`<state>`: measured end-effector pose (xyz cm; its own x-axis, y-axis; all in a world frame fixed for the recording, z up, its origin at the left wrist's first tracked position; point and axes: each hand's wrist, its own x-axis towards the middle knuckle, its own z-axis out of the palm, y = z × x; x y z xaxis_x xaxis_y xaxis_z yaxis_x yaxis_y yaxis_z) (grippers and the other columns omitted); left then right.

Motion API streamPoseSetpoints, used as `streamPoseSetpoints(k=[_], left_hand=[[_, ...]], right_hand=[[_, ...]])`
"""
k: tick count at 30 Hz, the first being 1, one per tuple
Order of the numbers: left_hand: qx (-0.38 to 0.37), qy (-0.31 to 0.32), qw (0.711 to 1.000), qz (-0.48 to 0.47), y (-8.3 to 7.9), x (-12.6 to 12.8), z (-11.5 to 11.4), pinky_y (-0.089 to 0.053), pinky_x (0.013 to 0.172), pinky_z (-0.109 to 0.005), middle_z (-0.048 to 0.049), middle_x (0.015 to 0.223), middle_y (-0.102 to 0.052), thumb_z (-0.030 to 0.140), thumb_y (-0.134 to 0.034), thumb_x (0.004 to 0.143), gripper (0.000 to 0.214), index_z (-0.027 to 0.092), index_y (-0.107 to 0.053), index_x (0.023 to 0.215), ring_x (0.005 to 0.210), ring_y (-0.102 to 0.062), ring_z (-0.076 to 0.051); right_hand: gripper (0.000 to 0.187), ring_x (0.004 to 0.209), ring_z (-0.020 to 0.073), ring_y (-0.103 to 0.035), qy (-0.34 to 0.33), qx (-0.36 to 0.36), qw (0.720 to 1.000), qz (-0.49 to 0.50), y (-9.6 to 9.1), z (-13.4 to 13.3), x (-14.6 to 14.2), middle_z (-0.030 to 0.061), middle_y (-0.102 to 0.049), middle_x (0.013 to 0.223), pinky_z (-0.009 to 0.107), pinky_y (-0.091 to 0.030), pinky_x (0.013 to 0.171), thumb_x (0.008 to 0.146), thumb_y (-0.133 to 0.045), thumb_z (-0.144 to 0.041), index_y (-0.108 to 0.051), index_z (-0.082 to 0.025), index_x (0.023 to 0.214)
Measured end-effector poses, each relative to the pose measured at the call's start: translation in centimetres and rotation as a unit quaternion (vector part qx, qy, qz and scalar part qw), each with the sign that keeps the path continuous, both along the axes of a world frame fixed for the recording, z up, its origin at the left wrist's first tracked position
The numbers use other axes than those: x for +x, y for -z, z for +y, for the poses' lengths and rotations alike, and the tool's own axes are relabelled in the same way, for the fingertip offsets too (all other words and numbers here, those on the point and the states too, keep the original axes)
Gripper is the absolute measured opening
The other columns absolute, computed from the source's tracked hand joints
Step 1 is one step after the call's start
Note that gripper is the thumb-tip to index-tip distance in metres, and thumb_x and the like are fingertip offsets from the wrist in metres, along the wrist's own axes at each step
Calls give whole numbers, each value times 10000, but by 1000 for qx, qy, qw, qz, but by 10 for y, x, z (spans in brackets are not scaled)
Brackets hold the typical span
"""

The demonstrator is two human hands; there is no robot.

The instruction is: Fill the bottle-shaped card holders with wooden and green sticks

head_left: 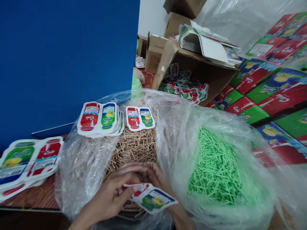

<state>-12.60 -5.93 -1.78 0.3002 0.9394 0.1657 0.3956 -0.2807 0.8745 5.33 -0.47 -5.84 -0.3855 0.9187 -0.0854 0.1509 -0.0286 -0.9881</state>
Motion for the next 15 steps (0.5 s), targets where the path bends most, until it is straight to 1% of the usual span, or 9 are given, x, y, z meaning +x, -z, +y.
streamPoseSetpoints(k=[2, 3, 5, 6, 7, 9, 11, 12, 15], left_hand=[[-37, 15, 999, -31, -1, -3, -7, -473, 869, -322, -47, 1036, -722, 167, -495, 876, 164, 236, -637, 833, 995, -642, -209], [-61, 43, 997, -29, 1, -1, -11, -482, 812, -293, -36, 956, -728, 171, -502, 876, 160, 233, -635, 812, 913, -658, -190], [-100, 102, 990, 6, 8, 7, -17, -472, 782, -264, -24, 876, -725, 138, -540, 846, 142, 221, -644, 794, 846, -659, -171], [-111, 114, 987, 28, 13, 13, -19, -466, 788, -257, -24, 867, -726, 116, -559, 827, 140, 216, -654, 799, 845, -656, -168], [-118, 114, 986, 44, 18, 19, -19, -463, 784, -250, -25, 856, -726, 108, -569, 817, 139, 210, -661, 799, 835, -655, -165], [-127, 94, 986, 54, 25, 28, -19, -466, 759, -241, -27, 805, -721, 130, -564, 829, 134, 199, -665, 774, 788, -652, -160], [-129, 70, 988, 56, 29, 30, -17, -469, 717, -231, -22, 746, -705, 176, -543, 858, 165, 193, -658, 742, 733, -644, -153], [-127, 63, 988, 60, 30, 30, -17, -469, 706, -229, -20, 732, -696, 186, -535, 864, 176, 194, -655, 735, 720, -639, -151], [-128, 49, 989, 55, 31, 21, -20, -483, 704, -236, -23, 742, -683, 237, -522, 873, 183, 199, -655, 753, 701, -636, -153]], right_hand=[[334, 587, 152, -596, 23, -44, 997, 52, -1, 5, 0, -3, -603, 664, 279, -517, 605, 875, -465, -517, -606, -218, 823], [311, 603, 145, -593, 33, -87, 991, 99, -2, 6, 1, 0, -598, 698, 277, -514, 621, 860, -502, -509, -595, -213, 865], [310, 641, 145, -599, 56, -189, 959, 203, -4, 5, -1, 5, -597, 755, 280, -512, 644, 777, -638, -472, -585, -212, 938], [337, 659, 150, -603, 58, -238, 938, 247, -4, 3, -2, 7, -597, 769, 287, -512, 656, 733, -694, -442, -588, -213, 957], [357, 679, 156, -608, 52, -277, 919, 277, -3, 0, -4, 6, -596, 771, 294, -512, 678, 700, -734, -413, -600, -212, 963], [380, 694, 156, -611, 32, -314, 899, 304, 1, -8, -8, -1, -591, 755, 294, -503, 707, 664, -770, -403, -630, -210, 960], [395, 684, 141, -605, 19, -316, 893, 321, 8, -16, -11, -13, -584, 736, 274, -486, 713, 656, -783, -432, -653, -212, 957], [387, 675, 130, -597, 15, -296, 899, 321, 11, -18, -11, -18, -581, 732, 260, -476, 707, 675, -772, -452, -659, -216, 960], [332, 661, 116, -558, -3, -172, 955, 243, 13, -20, -8, -20, -576, 737, 246, -450, 698, 814, -645, -495, -659, -219, 999]])
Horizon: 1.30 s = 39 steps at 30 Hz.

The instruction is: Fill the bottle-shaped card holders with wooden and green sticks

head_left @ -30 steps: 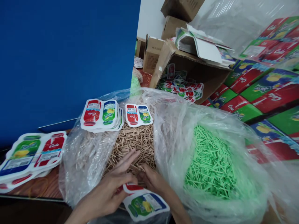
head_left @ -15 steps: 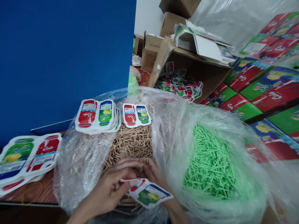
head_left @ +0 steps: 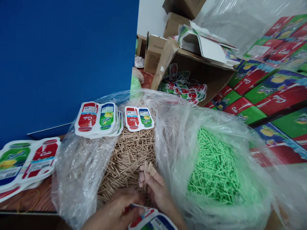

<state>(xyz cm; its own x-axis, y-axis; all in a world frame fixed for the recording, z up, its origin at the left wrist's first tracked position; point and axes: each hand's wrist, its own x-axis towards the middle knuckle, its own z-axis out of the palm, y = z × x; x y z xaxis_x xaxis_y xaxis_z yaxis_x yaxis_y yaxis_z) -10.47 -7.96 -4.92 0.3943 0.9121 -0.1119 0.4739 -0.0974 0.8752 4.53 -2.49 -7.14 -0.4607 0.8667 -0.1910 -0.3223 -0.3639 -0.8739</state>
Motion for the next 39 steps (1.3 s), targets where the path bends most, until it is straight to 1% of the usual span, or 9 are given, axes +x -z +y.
streamPoseSetpoints(k=[3, 5, 9, 11, 14, 21, 25, 29, 39], left_hand=[[-58, -53, 996, -51, 2, -11, -9, -514, 609, -222, -39, 759, -684, 398, -482, 895, 301, 198, -679, 786, 649, -644, -160], [-122, -154, 975, -105, 2, -17, -16, -527, 542, -213, -37, 752, -697, 517, -517, 853, 370, 202, -699, 785, 652, -665, -180], [-218, -393, 866, -220, -4, -24, -25, -575, 548, -259, 6, 614, -722, 611, -724, 624, 427, 198, -702, 728, 582, -692, -214], [-229, -459, 824, -243, -10, -26, -25, -579, 528, -261, 16, 543, -715, 614, -779, 530, 464, 190, -685, 693, 519, -684, -213], [-196, -519, 796, -243, -15, -26, -22, -584, 514, -260, 16, 535, -721, 565, -834, 457, 466, 185, -657, 659, 497, -685, -217], [-184, -552, 770, -260, -11, -16, -11, -590, 493, -279, 24, 569, -737, 485, -858, 445, 430, 193, -642, 674, 510, -699, -226], [-223, -550, 759, -270, -10, -11, -9, -578, 458, -297, 29, 506, -711, 448, -882, 356, 441, 195, -630, 616, 486, -687, -241], [-219, -538, 762, -287, -9, -9, -10, -552, 443, -256, 27, 502, -706, 446, -872, 422, 394, 179, -649, 606, 460, -669, -207], [-253, -505, 765, -310, -4, -10, -3, -569, 476, -274, 2, 521, -722, 397, -902, 380, 397, 182, -657, 606, 472, -681, -224]], right_hand=[[364, 690, 133, -550, -10, 132, 983, -129, -5, 1, 9, -9, -573, 753, 253, -456, 698, 902, -502, -522, -642, -219, 1047], [388, 751, 156, -572, -23, 182, 966, -182, -7, -1, 16, 10, -583, 792, 276, -472, 747, 936, -424, -520, -628, -221, 1075], [368, 887, 196, -603, -27, 208, 949, -235, -4, -6, 30, 57, -624, 930, 329, -480, 861, 973, -350, -456, -578, -252, 1177], [361, 880, 208, -612, -13, 219, 944, -245, 0, -9, 35, 65, -632, 929, 344, -496, 843, 975, -343, -439, -573, -264, 1191], [356, 862, 222, -615, 1, 237, 938, -252, 4, -11, 39, 70, -631, 901, 364, -504, 821, 976, -342, -418, -575, -268, 1200], [332, 863, 219, -609, 0, 239, 940, -244, 8, -14, 42, 63, -620, 905, 363, -492, 832, 980, -347, -395, -562, -289, 1209], [328, 882, 223, -615, 8, 231, 944, -236, 10, -15, 44, 73, -635, 949, 361, -488, 843, 978, -359, -389, -561, -314, 1225], [315, 837, 231, -622, 24, 233, 947, -220, 13, -15, 46, 69, -647, 898, 367, -501, 800, 968, -385, -394, -583, -330, 1205], [316, 837, 219, -620, 26, 257, 936, -239, 16, -17, 50, 63, -646, 900, 359, -504, 814, 975, -373, -377, -576, -314, 1209]])
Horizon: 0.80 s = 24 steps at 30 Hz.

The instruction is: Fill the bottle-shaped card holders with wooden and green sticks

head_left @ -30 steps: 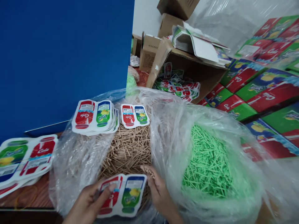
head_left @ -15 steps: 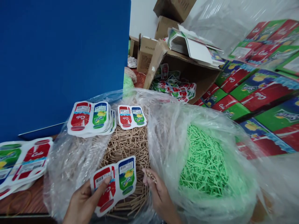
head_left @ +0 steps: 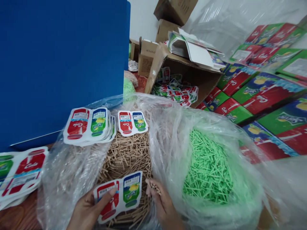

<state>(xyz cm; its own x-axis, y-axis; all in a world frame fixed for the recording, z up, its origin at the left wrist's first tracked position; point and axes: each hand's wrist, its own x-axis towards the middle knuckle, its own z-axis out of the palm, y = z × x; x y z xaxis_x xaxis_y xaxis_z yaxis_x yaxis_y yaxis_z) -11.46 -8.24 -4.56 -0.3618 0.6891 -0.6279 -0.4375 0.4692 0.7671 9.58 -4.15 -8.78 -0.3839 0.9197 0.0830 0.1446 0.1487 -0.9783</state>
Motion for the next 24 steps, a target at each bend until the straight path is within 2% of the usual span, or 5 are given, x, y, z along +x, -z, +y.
streamPoseSetpoints(k=[6, 11, 17, 21, 24], left_hand=[[-22, 22, 1000, 1, -1, 5, 4, -572, 432, -299, 1, 518, -722, 453, -882, 419, 438, 188, -648, 679, 449, -685, -239], [-43, 49, 998, -17, -1, 3, 5, -543, 387, -313, 3, 445, -682, 441, -879, 434, 432, 181, -653, 694, 396, -659, -252], [2, 77, 997, -12, 7, 3, 4, -531, 412, -287, 31, 422, -641, 464, -828, 534, 345, 188, -658, 650, 376, -631, -210], [-23, 76, 993, 87, 16, 5, 1, -435, 312, -218, 43, 405, -608, 536, -751, 594, 372, 200, -666, 729, 330, -578, -172], [-10, 97, 980, 175, 24, 6, -1, -333, 280, -158, 57, 354, -547, 542, -702, 635, 343, 206, -645, 674, 283, -486, -116]], right_hand=[[305, 815, 172, -615, -9, 40, 999, 7, 10, 0, 3, 37, -635, 878, 288, -504, 794, 989, -362, -349, -558, -291, 1214], [309, 793, 146, -610, 0, 42, 999, 11, 18, 1, 3, 26, -635, 850, 254, -491, 789, 993, -369, -357, -569, -256, 1205], [366, 755, 173, -615, 49, -28, 998, 20, 6, -1, -3, 36, -652, 796, 282, -494, 753, 949, -429, -478, -646, -231, 1110], [399, 757, 183, -611, 73, -54, 996, 20, -2, -2, -7, 36, -652, 787, 302, -487, 779, 917, -457, -536, -667, -230, 1066], [431, 754, 186, -607, 74, -59, 995, 16, -2, -3, -7, 40, -652, 783, 309, -485, 777, 912, -445, -559, -666, -224, 1068]])
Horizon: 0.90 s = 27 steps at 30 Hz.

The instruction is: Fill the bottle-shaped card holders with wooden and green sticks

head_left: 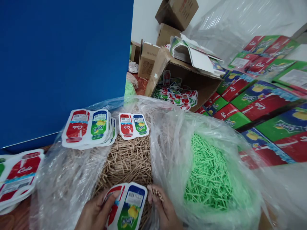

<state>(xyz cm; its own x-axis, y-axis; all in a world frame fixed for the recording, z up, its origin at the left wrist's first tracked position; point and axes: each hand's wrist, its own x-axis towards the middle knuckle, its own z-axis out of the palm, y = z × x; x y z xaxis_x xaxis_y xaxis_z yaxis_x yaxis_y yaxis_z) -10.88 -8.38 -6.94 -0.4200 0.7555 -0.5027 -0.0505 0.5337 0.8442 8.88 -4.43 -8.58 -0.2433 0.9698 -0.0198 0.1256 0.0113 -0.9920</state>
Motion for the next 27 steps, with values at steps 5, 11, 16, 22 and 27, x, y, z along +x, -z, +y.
streamPoseSetpoints(k=[5, 11, 16, 22, 27], left_hand=[[42, 55, 997, 41, 10, 0, 0, -261, 259, -165, 62, 393, -533, 507, -688, 665, 326, 215, -595, 556, 286, -426, -98], [154, 119, 976, 95, 12, -4, -1, -471, 610, -190, 26, 590, -681, 432, -686, 718, 269, 221, -654, 554, 615, -635, -163], [162, 184, 962, 124, 6, -9, -2, -448, 587, -191, 30, 589, -678, 397, -680, 750, 239, 227, -674, 582, 589, -616, -154], [170, 218, 953, 126, 0, -12, -2, -464, 633, -201, 11, 657, -707, 476, -670, 760, 252, 243, -717, 675, 644, -646, -172], [191, 180, 957, 126, 14, -13, -10, -446, 607, -206, 4, 600, -676, 580, -660, 728, 366, 232, -701, 620, 603, -621, -170]], right_hand=[[404, 773, 182, -613, -4, -2, 1000, 8, 3, 0, 0, 37, -657, 798, 306, -474, 788, 917, -455, -541, -659, -240, 1094], [418, 731, 177, -599, 0, -13, 1000, 15, -1, 3, 2, 33, -642, 765, 296, -477, 751, 912, -464, -545, -658, -219, 1085], [369, 698, 167, -550, -21, -14, 999, 29, -17, 11, -3, 19, -570, 728, 280, -466, 706, 922, -457, -523, -654, -212, 922], [326, 659, 160, -521, -32, 6, 996, 78, -53, 15, -24, 6, -551, 718, 275, -444, 657, 924, -460, -517, -613, -230, 907], [317, 678, 146, -547, -97, -4, 995, 29, -55, 15, -26, 4, -562, 726, 256, -441, 668, 957, -423, -457, -591, -209, 854]])
